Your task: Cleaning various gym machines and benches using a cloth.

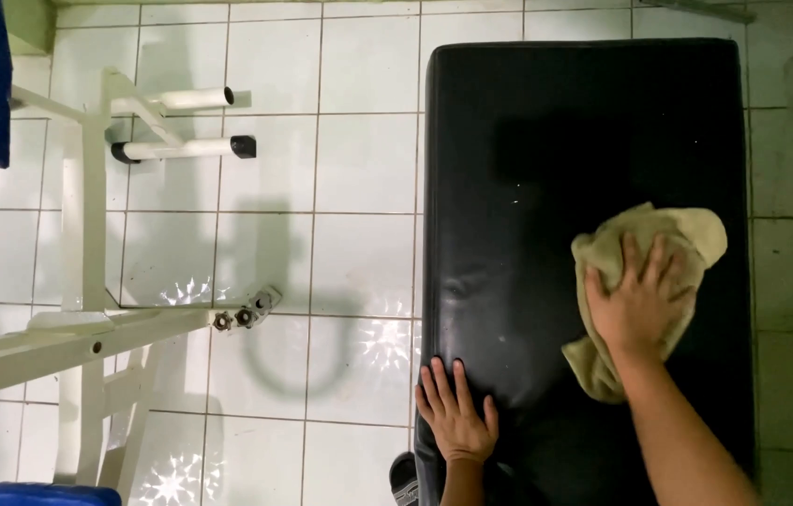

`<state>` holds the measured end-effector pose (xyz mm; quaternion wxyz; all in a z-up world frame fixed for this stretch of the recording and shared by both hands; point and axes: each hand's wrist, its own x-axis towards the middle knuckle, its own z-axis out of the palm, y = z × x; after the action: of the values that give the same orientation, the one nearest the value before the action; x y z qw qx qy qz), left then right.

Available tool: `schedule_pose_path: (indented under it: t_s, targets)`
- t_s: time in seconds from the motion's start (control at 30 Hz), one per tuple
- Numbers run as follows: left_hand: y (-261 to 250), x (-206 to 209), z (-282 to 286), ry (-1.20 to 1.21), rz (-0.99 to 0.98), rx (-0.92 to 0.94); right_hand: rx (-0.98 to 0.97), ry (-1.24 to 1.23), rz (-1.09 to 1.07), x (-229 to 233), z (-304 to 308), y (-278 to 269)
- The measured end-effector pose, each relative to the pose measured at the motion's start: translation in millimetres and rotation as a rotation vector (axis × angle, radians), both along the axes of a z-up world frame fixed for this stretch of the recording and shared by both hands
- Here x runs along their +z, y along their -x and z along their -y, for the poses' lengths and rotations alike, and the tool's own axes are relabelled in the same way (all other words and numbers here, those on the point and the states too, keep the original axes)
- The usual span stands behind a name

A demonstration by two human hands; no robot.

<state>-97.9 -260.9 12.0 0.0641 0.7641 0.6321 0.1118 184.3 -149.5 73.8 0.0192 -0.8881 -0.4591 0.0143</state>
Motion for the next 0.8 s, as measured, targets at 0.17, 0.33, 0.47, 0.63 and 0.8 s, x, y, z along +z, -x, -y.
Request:
schedule_pose_path:
  t_s: [0.17,0.33,0.47,0.63,0.8]
  targets:
    - [0.9,0.3,-1.8,-0.014,0.060,-0.001,0.091,-0.118,0.019,-8.1,-43.0,77.8]
    - [2.8,5.6,-2.3,-0.033,0.029,-0.018,0.501,0.026,-0.007,-19.7,3.7,102.7]
    - [3.0,2.8,-3.3,-0.033,0.051,-0.015,0.755,-0.090,-0.041,-19.1,41.4,52.5]
    - [1.2,0.8,-1.7,-0.013,0.020,-0.005,0.501,-0.018,0.049,-22.8,11.1,-3.3]
    - [1.3,-0.8,-0.2,-0.006,0.033,-0.005,0.009,-0.162,0.056,-15.0,-59.3,35.8]
